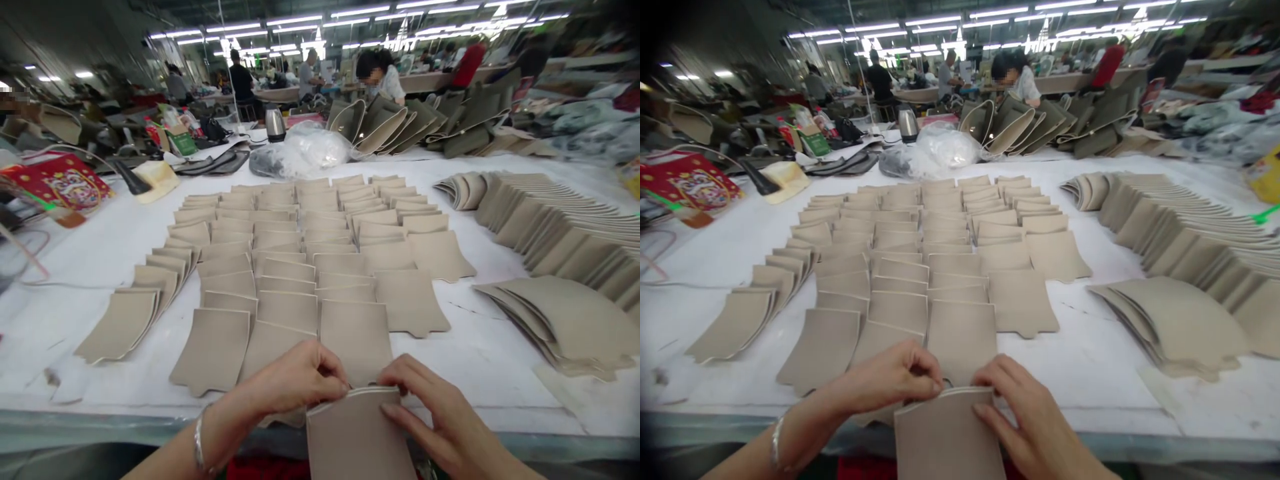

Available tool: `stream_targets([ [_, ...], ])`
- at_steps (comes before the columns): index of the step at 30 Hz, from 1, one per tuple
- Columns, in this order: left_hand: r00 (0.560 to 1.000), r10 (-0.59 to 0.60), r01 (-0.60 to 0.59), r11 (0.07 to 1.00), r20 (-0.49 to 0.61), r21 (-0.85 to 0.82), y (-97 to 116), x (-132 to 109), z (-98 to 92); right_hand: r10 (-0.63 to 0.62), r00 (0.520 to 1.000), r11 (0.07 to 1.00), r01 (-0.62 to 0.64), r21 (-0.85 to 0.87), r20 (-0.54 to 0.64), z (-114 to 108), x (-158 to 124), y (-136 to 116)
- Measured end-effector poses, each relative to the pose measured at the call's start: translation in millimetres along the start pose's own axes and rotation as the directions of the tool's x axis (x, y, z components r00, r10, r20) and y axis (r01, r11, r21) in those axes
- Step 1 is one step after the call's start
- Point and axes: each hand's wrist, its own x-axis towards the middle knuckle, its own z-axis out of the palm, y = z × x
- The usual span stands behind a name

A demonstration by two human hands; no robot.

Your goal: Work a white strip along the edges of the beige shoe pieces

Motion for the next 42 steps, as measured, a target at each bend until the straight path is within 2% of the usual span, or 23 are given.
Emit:
stream_targets([
  [3, 0.999, -0.020, 0.021, 0.999, 0.042, -0.024, 3, 2, -1.9, -0.268, 0.958, 0.929, 0.230, -0.291, -0.101, 4, 4, -11],
  [5, 0.998, -0.030, 0.033, 0.998, 0.061, -0.046, 3, 4, -1.8, -0.343, 0.934, 0.886, 0.285, -0.366, -0.103, 9, 9, -17],
  [11, 0.998, -0.042, 0.045, 0.995, 0.039, -0.084, -5, 5, 2.0, -0.393, 0.909, 0.869, 0.318, -0.379, -0.137, 22, 19, -20],
  [17, 0.999, -0.022, 0.020, 0.997, -0.023, -0.079, -14, 8, 13.5, -0.414, 0.907, 0.839, 0.347, -0.419, -0.077, 25, 17, -12],
  [22, 0.999, 0.032, -0.034, 0.998, -0.031, -0.055, -10, 4, 14.7, -0.443, 0.897, 0.811, 0.396, -0.431, -0.009, 21, 17, -7],
  [26, 0.999, 0.044, -0.043, 0.998, 0.025, -0.037, -5, 1, 12.7, -0.510, 0.855, 0.797, 0.428, -0.426, -0.094, 11, 20, -14],
  [29, 0.999, 0.031, -0.031, 0.999, 0.012, -0.026, -5, 2, 12.9, -0.502, 0.860, 0.804, 0.423, -0.418, -0.096, 8, 20, -16],
  [35, 0.999, 0.045, -0.045, 0.999, -0.021, 0.027, -10, 4, 16.8, -0.407, 0.912, 0.857, 0.365, -0.364, -0.044, 11, 19, -11],
  [38, 0.998, 0.058, -0.056, 0.995, -0.022, 0.084, -9, 4, 19.3, -0.339, 0.939, 0.884, 0.339, -0.322, 0.059, 4, 25, -13],
  [42, 0.995, 0.060, -0.042, 0.977, -0.078, 0.211, -8, 7, 19.1, -0.262, 0.946, 0.889, 0.314, -0.334, 0.191, -1, 33, -20],
])
